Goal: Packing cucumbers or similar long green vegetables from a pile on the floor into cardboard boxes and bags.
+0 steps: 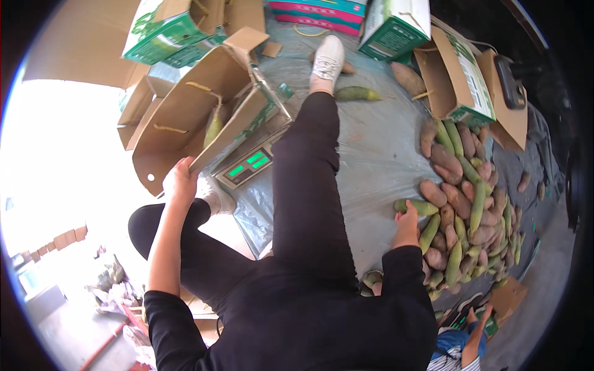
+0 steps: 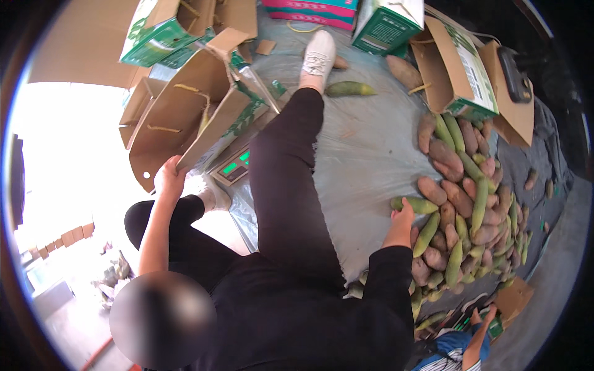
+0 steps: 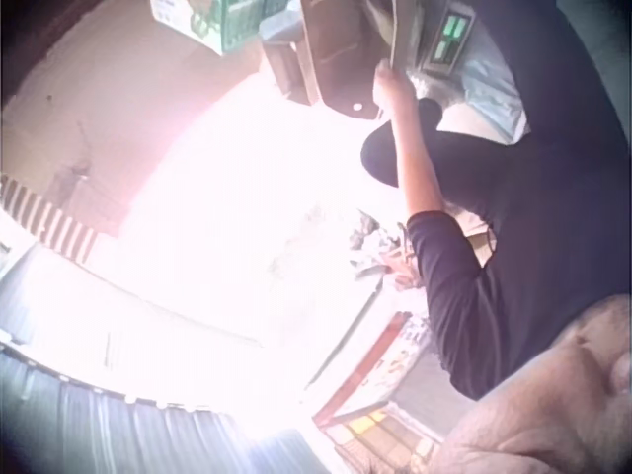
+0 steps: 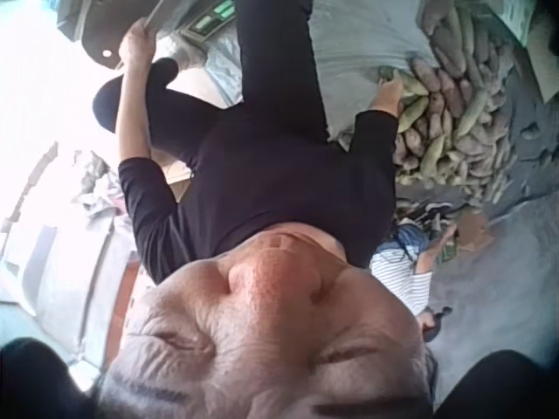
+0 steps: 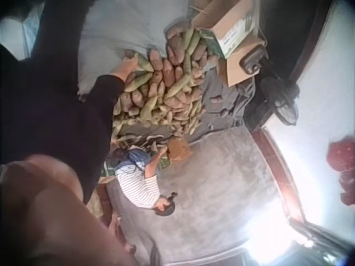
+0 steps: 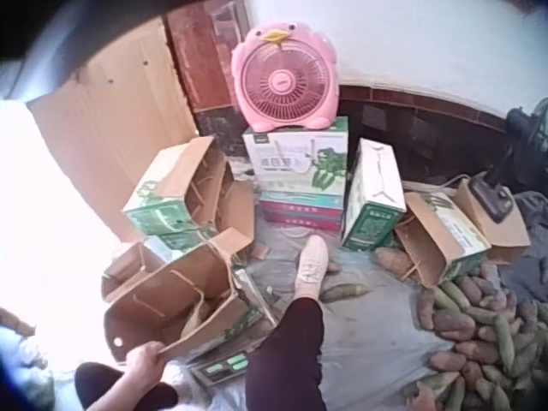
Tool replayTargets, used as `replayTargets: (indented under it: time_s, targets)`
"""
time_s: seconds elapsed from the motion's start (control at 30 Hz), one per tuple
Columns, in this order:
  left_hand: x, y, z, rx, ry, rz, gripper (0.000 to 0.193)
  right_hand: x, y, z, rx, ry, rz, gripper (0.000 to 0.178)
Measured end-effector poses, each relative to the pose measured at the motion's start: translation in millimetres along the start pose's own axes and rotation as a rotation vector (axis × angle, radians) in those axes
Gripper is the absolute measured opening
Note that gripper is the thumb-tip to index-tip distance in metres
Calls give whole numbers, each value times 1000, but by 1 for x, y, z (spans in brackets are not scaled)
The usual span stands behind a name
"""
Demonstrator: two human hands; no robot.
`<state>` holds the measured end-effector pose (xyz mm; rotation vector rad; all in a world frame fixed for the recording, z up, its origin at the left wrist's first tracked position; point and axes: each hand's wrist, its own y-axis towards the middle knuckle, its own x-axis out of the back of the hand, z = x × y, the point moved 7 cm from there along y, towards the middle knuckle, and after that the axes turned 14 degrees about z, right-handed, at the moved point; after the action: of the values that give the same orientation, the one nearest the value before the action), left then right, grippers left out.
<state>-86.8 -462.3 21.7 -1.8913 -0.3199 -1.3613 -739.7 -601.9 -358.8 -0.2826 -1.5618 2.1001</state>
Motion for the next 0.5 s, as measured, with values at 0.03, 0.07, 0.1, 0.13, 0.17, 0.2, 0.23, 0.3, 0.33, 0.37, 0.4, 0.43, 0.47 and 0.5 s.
replayTargets:
  time_s: [0.03, 0.07, 0.1, 0.13, 0.17, 0.2, 0.23, 0.3, 0.33, 0.37, 0.4, 0.43, 0.47, 0.5]
  targets:
    - [-1, 0, 3, -8, -2, -7, 15, -2, -3, -4, 2, -25, 15, 35]
    - [-3, -1, 6, 4, -7, 14, 15, -5, -7, -11, -20, -28, 40, 33]
    - [-3, -1, 6, 12, -1, 16, 16, -5, -10, -17, -41, -23, 62, 31]
    - [-4, 0, 4, 5, -1, 13, 16, 0, -12, -21, -34, -34, 68, 31]
    - [-5, -1, 3, -3, -2, 11, 17, -3, -12, -28, -47, -51, 192, 28]
    - [-6, -1, 4, 5, -13, 4, 17, -11, -16, -33, -59, -69, 316, 26]
    - [-5, -2, 4, -1, -15, -4, 17, -13, -22, -38, -56, -80, 324, 26]
    - [-5, -4, 3, -3, -24, -18, 17, -32, -36, -46, -22, -88, 486, 21]
    - [-5, -5, 1, -13, -27, -10, 18, -38, -42, -46, -16, -95, 492, 21]
    - [-5, -5, 1, -25, -30, -1, 18, -44, -48, -46, -44, -100, 503, 23]
    - [-7, -4, 5, -32, 1, -9, 19, -51, -57, -45, -69, -105, 514, 25]
    - [-6, -4, 6, -34, -7, -13, 19, -58, -65, -41, -60, -108, 516, 25]
    - [-7, -3, 4, -44, -14, -13, 20, -72, -75, -35, -17, -106, 609, 26]
    - [-6, -3, 1, -55, -21, -14, 20, -88, -88, -26, 27, -104, 702, 26]
